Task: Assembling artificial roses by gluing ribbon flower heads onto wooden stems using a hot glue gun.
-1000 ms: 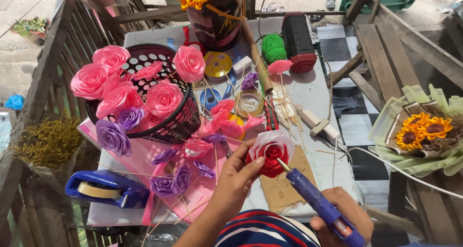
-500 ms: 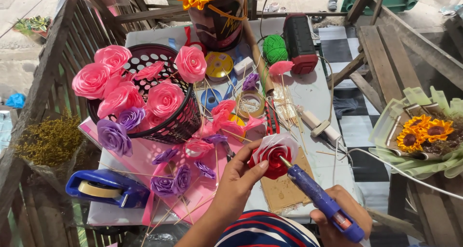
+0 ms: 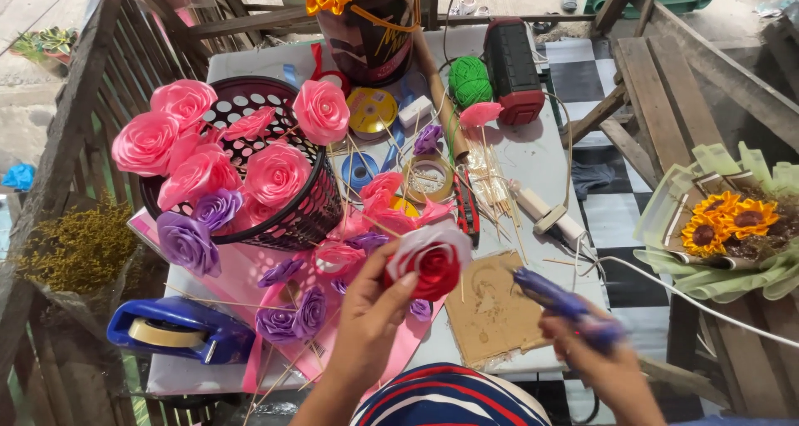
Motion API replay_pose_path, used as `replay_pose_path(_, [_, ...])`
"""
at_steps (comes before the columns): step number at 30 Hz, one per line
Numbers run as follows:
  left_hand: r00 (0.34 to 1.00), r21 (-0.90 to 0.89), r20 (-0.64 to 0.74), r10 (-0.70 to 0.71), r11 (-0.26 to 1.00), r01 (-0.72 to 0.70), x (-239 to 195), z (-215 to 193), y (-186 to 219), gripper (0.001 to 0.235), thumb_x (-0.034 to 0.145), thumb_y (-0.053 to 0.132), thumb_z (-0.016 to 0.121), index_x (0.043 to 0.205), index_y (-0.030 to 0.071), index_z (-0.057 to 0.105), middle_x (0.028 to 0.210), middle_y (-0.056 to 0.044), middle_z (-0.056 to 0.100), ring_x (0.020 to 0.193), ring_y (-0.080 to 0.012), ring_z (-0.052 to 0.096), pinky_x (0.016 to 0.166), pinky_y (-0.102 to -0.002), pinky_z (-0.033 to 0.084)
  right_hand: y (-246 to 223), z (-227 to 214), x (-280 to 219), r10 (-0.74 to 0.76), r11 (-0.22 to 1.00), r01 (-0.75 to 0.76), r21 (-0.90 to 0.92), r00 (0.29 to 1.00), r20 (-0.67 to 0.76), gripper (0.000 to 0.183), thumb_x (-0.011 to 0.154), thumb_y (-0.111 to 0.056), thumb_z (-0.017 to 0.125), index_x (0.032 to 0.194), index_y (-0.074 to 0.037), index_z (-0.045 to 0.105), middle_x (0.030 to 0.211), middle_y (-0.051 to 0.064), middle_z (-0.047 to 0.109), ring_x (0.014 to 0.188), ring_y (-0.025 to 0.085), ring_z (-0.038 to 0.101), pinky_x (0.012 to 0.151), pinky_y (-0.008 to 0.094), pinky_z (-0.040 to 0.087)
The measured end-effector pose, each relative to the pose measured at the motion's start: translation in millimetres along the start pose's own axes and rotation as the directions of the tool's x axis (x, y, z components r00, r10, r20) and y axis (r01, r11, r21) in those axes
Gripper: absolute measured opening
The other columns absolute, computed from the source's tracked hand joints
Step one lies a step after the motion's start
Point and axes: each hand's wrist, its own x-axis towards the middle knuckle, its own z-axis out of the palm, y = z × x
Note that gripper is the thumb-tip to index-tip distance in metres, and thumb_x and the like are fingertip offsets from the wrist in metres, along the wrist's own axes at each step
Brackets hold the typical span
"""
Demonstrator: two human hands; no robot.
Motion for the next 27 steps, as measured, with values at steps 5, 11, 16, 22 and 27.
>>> replay_pose_path(5, [0.989,-0.061,-0.149,0.02,0.998,-0.03,-13.1,-18.1,12.4,0.047,0.091,0.0,0.065,0.137,-0.004,0.058,0.122,-0.019,0.07,0.112,-0.0273,0.066,0.103,-0.041,0.053,106.9,-17.5,54.5,0.075,0.393,-0.076,-0.916,0.996,-0.05,0.05,0.064,-0.015,0.09,0.104,-0.011,0.06,0.11,0.007,0.054,0.1,0.023,0.057,0.089,0.033,0.05])
replay_pose_path(11, [0.972,-0.038,-0.235,-0.002,0.999,-0.008,-28.8,-30.2,16.0,0.052,0.09,0.0,0.061,0.14,-0.008,0.055,0.124,-0.024,0.068,0.111,-0.0311,0.066,0.098,-0.042,0.055,18.3,43.2,94.6,0.273,0.177,-0.033,-0.984,0.962,0.016,0.023,0.08,-0.01,0.052,0.092,-0.004,0.071,0.101,0.013,0.067,0.087,0.031,0.068,0.08,0.041,0.056])
replay_pose_path(16, [0.961,-0.08,-0.278,-0.005,0.997,-0.018,-36.0,-50.0,-6.0,0.05,0.09,-0.002,0.062,0.139,-0.007,0.056,0.122,-0.023,0.069,0.109,-0.0283,0.067,0.095,-0.039,0.055,13.5,88.4,203.2,-0.146,0.235,0.23,-0.944,0.969,0.2,0.019,0.095,-0.021,0.058,0.082,-0.008,0.061,0.087,0.013,0.066,0.082,0.037,0.063,0.065,0.049,0.045])
replay_pose_path(22, [0.96,-0.081,-0.279,0.019,0.996,-0.043,-50.7,-64.2,-26.2,0.051,0.086,-0.003,0.066,0.135,-0.01,0.059,0.116,-0.026,0.072,0.106,-0.0336,0.069,0.091,-0.047,0.059,51.4,118.2,335.4,-0.441,-0.01,0.474,-0.88,0.788,0.43,0.019,0.073,-0.005,0.07,0.083,-0.014,0.082,0.088,0.001,0.075,0.108,0.032,0.057,0.082,0.049,0.044])
replay_pose_path(27, [0.874,-0.099,-0.483,-0.054,0.995,0.007,-57.1,-81.8,-35.5,0.056,0.079,-0.012,0.065,0.135,-0.015,0.063,0.114,-0.036,0.073,0.105,-0.0459,0.071,0.093,-0.055,0.057,55.6,134.2,356.5,-0.381,-0.319,0.439,-0.84,0.752,0.537,0.017,0.08,-0.007,0.075,0.067,-0.016,0.079,0.081,-0.006,0.074,0.104,0.027,0.058,0.108,0.051,0.034])
